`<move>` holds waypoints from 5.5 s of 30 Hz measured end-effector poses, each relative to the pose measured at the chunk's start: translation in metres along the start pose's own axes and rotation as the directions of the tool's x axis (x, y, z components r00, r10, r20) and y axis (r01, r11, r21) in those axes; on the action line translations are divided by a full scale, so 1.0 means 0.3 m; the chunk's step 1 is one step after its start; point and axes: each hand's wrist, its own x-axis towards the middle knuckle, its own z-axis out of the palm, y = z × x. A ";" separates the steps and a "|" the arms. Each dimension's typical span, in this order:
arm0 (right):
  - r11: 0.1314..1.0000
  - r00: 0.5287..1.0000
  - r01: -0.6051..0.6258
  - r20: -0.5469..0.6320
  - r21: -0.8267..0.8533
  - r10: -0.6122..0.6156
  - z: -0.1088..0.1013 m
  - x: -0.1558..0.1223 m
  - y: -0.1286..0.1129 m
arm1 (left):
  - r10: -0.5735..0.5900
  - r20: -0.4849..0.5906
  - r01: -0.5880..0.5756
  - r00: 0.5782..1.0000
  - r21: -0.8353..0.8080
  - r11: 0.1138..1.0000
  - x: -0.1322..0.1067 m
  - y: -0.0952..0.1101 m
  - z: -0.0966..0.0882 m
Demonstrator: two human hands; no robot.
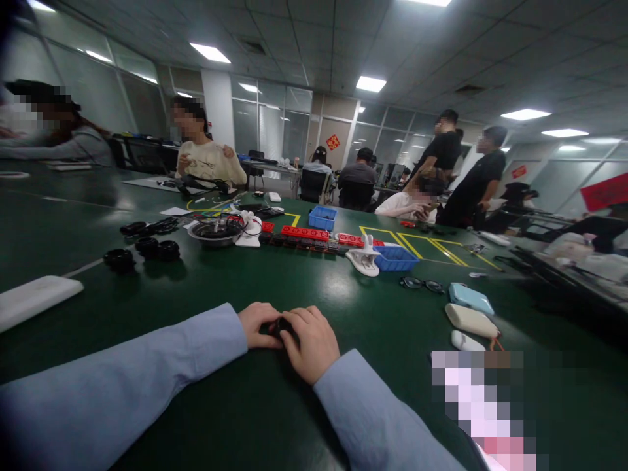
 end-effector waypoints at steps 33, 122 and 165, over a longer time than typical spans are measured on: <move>0.986 0.996 -0.077 -0.027 0.147 0.082 -0.001 -0.006 -0.022 | -0.137 0.025 0.136 0.990 0.043 0.990 -0.010 0.039 -0.009; 0.990 0.984 0.137 0.120 -0.038 -0.131 0.002 0.001 -0.079 | -0.104 0.054 0.103 0.993 0.020 0.994 -0.007 0.055 -0.029; 0.991 0.989 -0.075 0.117 -0.114 0.089 -0.040 0.012 -0.014 | 0.013 0.034 -0.014 0.999 0.032 0.999 -0.011 0.006 -0.006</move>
